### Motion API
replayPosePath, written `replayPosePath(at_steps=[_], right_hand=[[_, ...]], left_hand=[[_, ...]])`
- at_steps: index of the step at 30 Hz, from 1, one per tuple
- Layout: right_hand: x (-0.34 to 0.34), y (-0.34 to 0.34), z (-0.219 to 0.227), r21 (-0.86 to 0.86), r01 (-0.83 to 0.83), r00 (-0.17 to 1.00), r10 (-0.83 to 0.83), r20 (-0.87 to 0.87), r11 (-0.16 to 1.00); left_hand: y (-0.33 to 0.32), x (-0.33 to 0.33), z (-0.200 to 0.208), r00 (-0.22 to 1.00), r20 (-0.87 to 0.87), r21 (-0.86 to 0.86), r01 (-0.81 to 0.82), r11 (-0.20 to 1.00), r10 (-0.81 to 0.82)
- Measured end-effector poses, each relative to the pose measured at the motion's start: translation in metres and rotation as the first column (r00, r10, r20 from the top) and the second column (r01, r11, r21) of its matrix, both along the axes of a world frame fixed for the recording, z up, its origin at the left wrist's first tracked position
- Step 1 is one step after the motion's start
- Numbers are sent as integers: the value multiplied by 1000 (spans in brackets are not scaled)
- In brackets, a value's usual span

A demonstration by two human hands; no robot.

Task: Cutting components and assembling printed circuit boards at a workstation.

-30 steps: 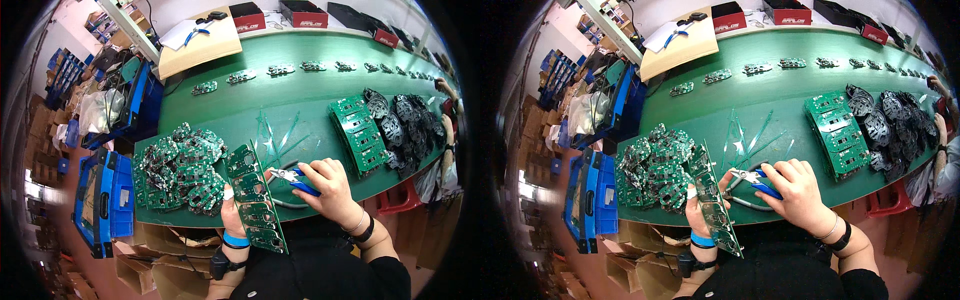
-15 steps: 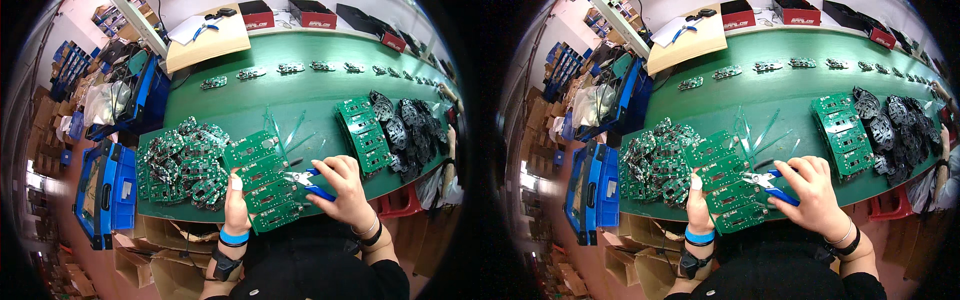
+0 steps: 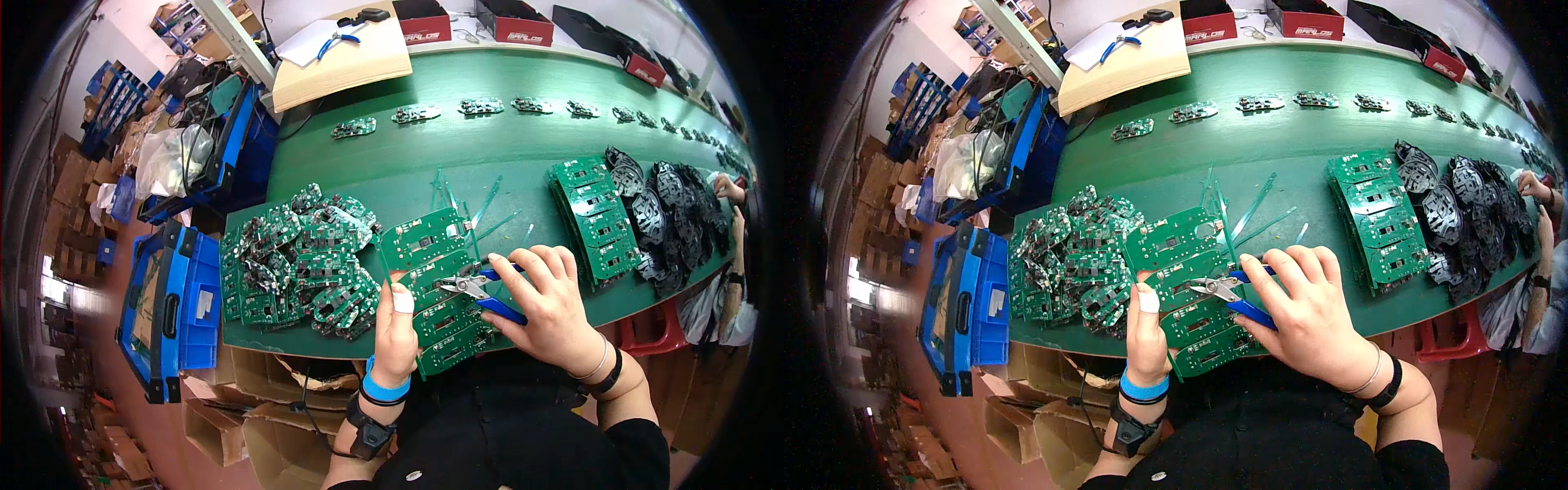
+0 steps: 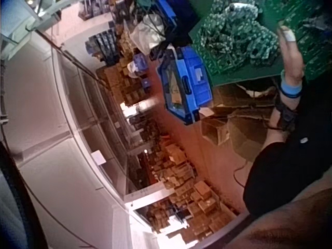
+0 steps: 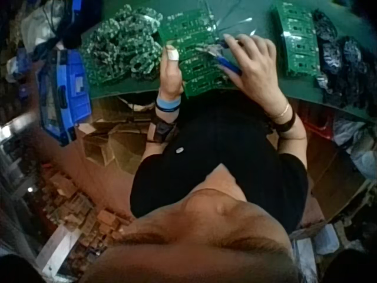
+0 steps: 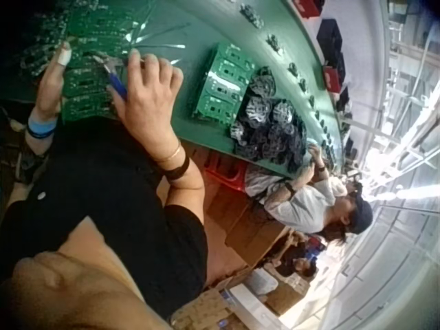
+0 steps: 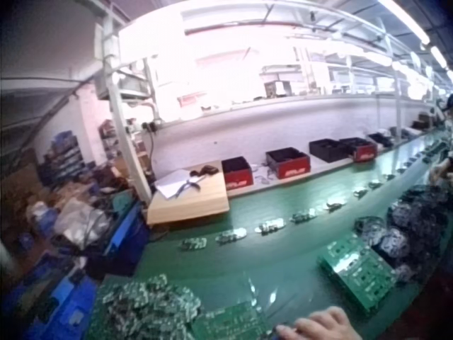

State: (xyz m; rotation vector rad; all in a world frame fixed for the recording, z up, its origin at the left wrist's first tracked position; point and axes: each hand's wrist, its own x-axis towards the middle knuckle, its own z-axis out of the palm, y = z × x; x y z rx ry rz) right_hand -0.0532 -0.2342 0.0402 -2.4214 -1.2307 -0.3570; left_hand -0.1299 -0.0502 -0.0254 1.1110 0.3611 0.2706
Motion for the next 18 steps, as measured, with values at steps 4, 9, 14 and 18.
replayPosePath(at_steps=[4,9,14,18], right_hand=[[1,0,0,-2,-13,1000,13,-15,1000],[0,1,1,-33,-14,1000,14,3,999],[1,1,-4,-36,-24,1000,24,-16,999],[0,4,-3,-18,-18,998,19,57,1000]], left_hand=[[-3,0,4,1000,24,-22,-10,1000,11],[0,-4,-9,999,-12,33,-36,999,36],[0,-3,-4,999,0,93,-33,995,33],[-1,-1,4,999,1,31,-43,999,43]])
